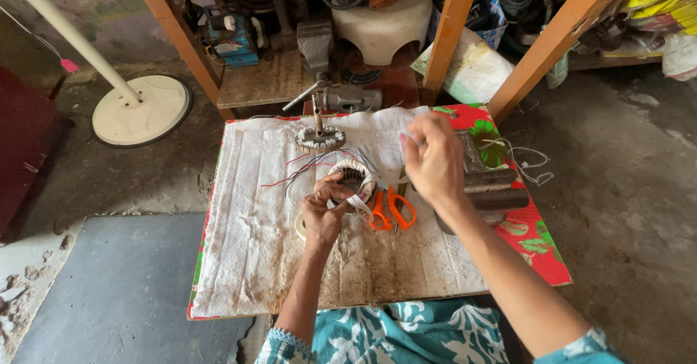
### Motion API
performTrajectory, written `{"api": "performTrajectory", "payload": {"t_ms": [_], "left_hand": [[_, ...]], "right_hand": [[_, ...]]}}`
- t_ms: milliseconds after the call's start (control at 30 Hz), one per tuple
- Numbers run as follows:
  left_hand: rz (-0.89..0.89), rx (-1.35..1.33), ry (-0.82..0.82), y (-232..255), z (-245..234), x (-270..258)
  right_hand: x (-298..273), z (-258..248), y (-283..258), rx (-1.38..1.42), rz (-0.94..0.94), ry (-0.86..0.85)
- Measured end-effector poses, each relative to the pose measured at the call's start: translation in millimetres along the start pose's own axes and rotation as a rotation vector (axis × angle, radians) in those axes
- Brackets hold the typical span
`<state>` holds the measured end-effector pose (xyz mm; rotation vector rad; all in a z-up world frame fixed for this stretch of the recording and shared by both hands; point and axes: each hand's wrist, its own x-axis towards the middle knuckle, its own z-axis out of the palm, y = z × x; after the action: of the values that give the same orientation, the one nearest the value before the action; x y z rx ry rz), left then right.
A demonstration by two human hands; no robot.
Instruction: The person wraps white electrical tape around a circular motor component held in their hands. They use orange-handled scissors to cut the tape and continue wrapping the component.
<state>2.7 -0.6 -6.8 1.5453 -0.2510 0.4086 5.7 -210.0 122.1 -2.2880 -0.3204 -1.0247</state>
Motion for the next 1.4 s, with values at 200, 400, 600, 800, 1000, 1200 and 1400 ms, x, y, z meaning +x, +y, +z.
{"api": "performTrajectory", "payload": {"t_ms": [200,400,600,800,1000,1200,1400], "left_hand": [[0.032,0.004,-0.009,2,-1,-2],[0.048,-0.007,-0.003,4,-1,0],[0.065,-0.011,-0.007,-3,-3,-1],[0.087,0.018,0.008,-3,-2,0],[0.071,0.006,-0.004,-5,-2,-1],[0.051,-0.012,-0.021,-6,-4,0],[0.044,-0.011,0.002,-2,-1,-1]], "right_hand": [[-91,8,-39,0.095,0.376,-0.476],[-104,43,-33,0.292,0.664,-0.546],[-118,63,-10,0.566,0.583,-0.272],[-121,61,-2,0.995,0.560,-0.313],[-106,49,8,1.060,0.431,-0.577],[-83,35,16,0.620,0.070,-0.801],[-78,28,18,0.373,-0.238,-0.773]]}}
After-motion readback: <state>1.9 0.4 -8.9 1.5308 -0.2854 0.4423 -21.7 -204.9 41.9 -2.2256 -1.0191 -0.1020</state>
